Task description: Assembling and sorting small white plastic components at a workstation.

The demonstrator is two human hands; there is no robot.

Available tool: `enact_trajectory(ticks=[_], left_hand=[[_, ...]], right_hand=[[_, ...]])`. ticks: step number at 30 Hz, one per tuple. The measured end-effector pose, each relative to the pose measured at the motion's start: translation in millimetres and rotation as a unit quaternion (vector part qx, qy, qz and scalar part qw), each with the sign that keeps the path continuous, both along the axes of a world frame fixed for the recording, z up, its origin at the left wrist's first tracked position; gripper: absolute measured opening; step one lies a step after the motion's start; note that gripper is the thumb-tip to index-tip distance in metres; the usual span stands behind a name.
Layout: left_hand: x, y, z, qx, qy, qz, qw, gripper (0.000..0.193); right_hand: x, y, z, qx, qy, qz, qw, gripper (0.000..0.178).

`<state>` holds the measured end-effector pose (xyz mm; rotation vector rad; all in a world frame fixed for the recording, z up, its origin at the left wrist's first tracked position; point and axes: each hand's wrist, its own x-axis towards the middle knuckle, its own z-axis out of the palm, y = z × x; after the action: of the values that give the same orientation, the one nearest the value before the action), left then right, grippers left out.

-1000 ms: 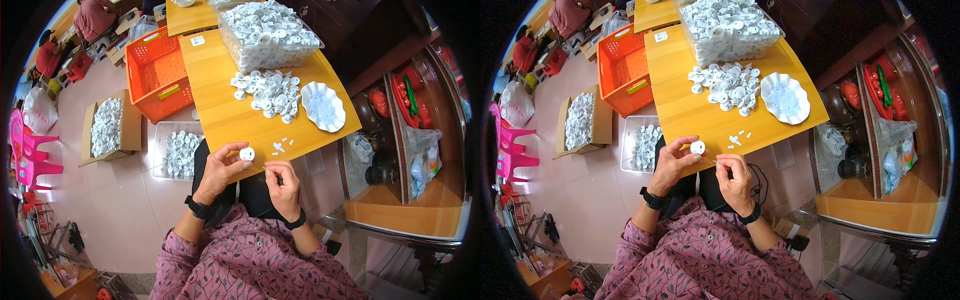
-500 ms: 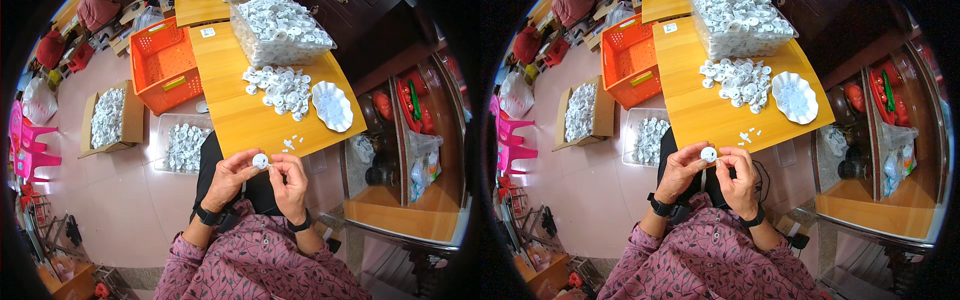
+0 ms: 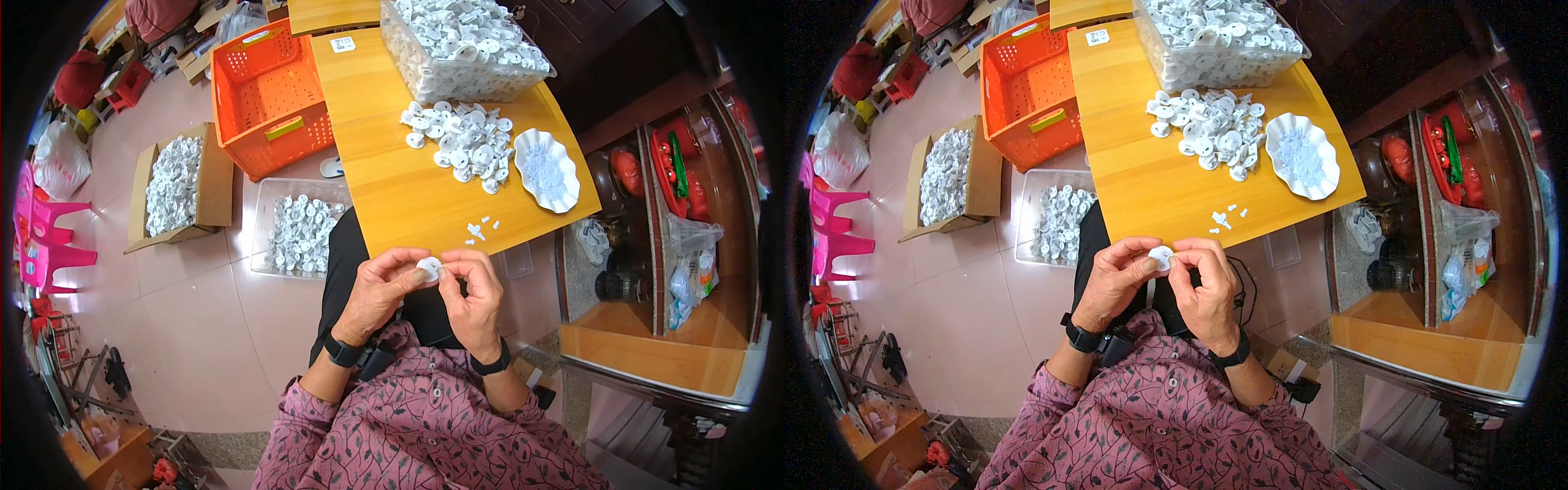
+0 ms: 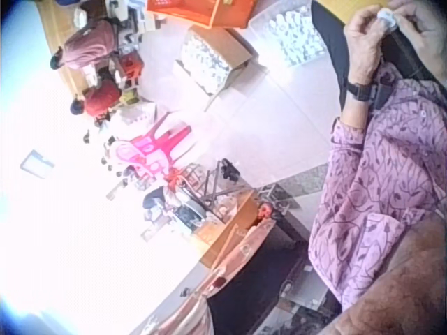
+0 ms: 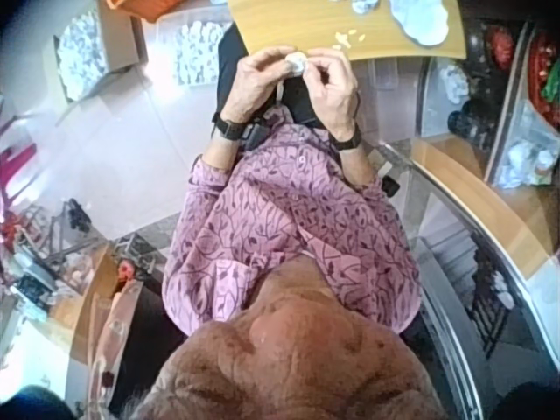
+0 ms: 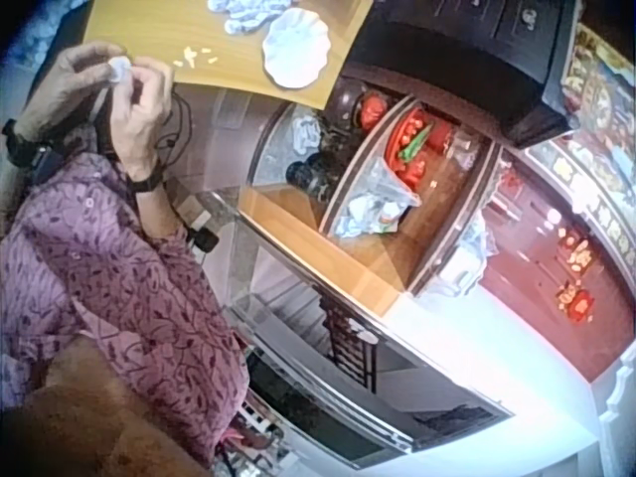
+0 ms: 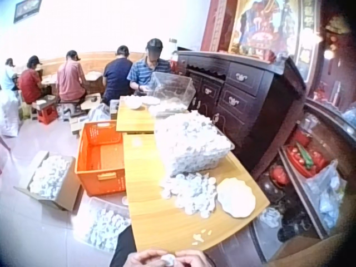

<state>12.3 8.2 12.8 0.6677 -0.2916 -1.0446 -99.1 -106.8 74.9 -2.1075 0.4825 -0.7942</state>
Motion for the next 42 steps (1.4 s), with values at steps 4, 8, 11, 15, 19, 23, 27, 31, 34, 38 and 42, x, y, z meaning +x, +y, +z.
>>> enact_trajectory(ticks=[4, 8, 11, 15, 19, 23, 27, 31, 34, 38, 42], left_hand=[[0.8, 1.0, 10.3, 0.019, 0.009, -0.018, 1.000, 0.035], [2.0, 3.4, 9.3, 0.032, -0.018, -0.049, 0.998, 0.036], [-1.0, 2.0, 4.9, 0.007, 0.066, -0.038, 0.997, 0.033], [-3.7, 1.1, 6.0, 0.003, 0.060, -0.029, 0.998, 0.032], [-4.6, 0.1, 2.9, -0.016, 0.070, -0.023, 0.997, 0.031], [-4.3, 0.1, 3.0, -0.021, 0.076, -0.013, 0.997, 0.030], [-4.5, 0.3, 1.5, -0.024, 0.082, -0.014, 0.996, 0.031], [-4.4, 1.5, 2.6, -0.019, 0.083, -0.012, 0.996, 0.031], [-4.3, 2.4, 3.2, -0.014, 0.080, -0.009, 0.997, 0.031], [-5.0, 2.8, 2.3, -0.017, 0.075, -0.006, 0.997, 0.031], [-4.9, 2.8, 3.2, -0.021, 0.072, -0.008, 0.997, 0.032]], right_hand=[[-1.0, -1.3, -5.6, 0.032, -0.002, 0.003, 0.999, 0.010], [-0.5, -2.3, -8.0, 0.061, -0.002, 0.006, 0.998, 0.010], [-0.7, -3.2, -10.0, 0.069, -0.006, 0.004, 0.998, 0.009], [-0.4, -4.9, -6.3, 0.044, 0.000, 0.007, 0.999, 0.009], [0.4, -4.1, 0.7, -0.015, 0.008, 0.011, 1.000, 0.009], [-1.2, -0.7, 6.6, -0.052, 0.009, 0.022, 0.998, 0.013], [-2.4, 1.7, 3.4, -0.056, 0.009, 0.021, 0.998, 0.016], [-1.3, 3.9, 4.0, -0.057, 0.010, 0.019, 0.998, 0.017], [-0.6, 5.0, 5.6, -0.067, 0.011, 0.021, 0.997, 0.017], [0.4, 5.7, 5.3, -0.077, 0.010, 0.023, 0.997, 0.018], [0.1, 5.9, 4.4, -0.087, 0.009, 0.021, 0.996, 0.019]])
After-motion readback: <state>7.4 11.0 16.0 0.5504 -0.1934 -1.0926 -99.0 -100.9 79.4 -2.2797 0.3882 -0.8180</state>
